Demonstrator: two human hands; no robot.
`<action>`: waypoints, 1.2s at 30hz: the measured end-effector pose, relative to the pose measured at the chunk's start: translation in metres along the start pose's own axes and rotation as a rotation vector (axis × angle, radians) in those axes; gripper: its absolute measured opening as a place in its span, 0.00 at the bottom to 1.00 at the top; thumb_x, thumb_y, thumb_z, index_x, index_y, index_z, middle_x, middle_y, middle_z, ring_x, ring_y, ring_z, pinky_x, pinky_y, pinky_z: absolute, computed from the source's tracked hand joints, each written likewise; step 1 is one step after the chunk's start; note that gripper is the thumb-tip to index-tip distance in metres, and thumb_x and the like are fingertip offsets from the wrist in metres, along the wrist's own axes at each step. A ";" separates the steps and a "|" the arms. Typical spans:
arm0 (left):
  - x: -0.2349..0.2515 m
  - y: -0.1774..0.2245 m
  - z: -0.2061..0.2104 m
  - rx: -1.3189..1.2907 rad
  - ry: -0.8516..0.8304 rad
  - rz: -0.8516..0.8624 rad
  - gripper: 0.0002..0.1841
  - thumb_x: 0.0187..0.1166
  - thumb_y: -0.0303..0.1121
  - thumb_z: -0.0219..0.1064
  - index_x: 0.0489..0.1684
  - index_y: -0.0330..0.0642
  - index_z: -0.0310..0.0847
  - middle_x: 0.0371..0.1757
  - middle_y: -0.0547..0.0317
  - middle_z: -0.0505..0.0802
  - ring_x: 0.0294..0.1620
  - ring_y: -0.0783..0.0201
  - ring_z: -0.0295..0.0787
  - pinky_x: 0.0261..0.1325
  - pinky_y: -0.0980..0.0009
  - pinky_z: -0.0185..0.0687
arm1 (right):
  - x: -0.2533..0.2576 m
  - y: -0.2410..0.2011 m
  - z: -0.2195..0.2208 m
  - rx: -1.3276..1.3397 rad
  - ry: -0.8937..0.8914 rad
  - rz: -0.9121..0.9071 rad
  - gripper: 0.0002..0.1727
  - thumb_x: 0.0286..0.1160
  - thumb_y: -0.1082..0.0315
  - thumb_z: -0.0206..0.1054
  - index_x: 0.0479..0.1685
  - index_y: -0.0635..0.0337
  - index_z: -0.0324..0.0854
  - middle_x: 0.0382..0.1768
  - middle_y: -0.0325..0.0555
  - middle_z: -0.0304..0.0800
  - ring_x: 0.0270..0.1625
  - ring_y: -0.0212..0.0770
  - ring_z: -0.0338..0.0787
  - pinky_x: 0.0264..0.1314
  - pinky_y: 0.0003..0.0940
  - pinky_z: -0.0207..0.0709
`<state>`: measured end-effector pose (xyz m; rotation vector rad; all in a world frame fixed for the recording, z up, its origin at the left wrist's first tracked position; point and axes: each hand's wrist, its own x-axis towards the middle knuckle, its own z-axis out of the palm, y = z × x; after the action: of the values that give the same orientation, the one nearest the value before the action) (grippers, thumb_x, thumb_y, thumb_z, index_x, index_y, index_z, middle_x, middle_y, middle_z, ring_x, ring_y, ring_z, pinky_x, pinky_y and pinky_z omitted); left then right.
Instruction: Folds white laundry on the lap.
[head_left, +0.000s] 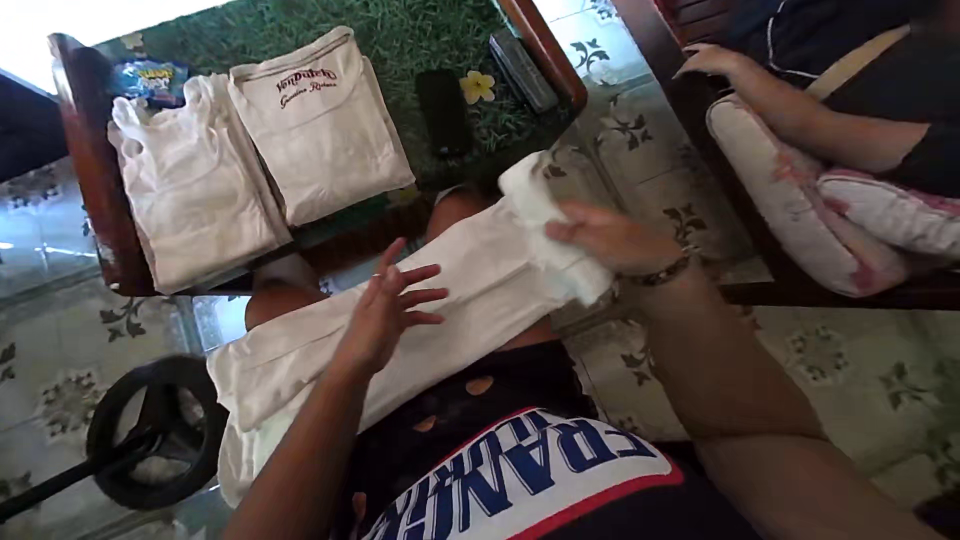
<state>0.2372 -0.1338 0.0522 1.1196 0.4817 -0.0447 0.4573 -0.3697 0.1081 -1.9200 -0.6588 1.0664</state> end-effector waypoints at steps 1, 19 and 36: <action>0.011 -0.008 0.009 -0.038 -0.011 -0.053 0.35 0.91 0.60 0.34 0.95 0.57 0.34 0.70 0.46 0.88 0.60 0.46 0.93 0.53 0.52 0.94 | 0.001 -0.003 0.013 -0.081 -0.162 -0.059 0.28 0.88 0.60 0.59 0.86 0.51 0.66 0.45 0.46 0.91 0.36 0.33 0.90 0.42 0.33 0.87; 0.052 -0.022 0.026 0.512 0.003 -0.146 0.53 0.73 0.34 0.78 0.97 0.55 0.40 0.89 0.39 0.63 0.65 0.54 0.88 0.61 0.58 0.90 | 0.047 0.087 0.087 -0.520 0.143 -0.321 0.38 0.88 0.37 0.45 0.92 0.46 0.60 0.94 0.41 0.53 0.96 0.54 0.42 0.91 0.69 0.39; 0.024 -0.022 0.029 0.311 0.019 -0.116 0.58 0.70 0.29 0.79 0.97 0.53 0.33 0.86 0.38 0.67 0.60 0.58 0.91 0.59 0.63 0.91 | 0.048 0.070 0.091 -0.419 0.229 -0.295 0.37 0.89 0.37 0.40 0.94 0.43 0.57 0.95 0.40 0.50 0.97 0.52 0.42 0.89 0.72 0.40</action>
<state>0.2630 -0.1642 0.0336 1.3959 0.5694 -0.2168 0.4067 -0.3336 0.0003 -2.1668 -1.0564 0.5412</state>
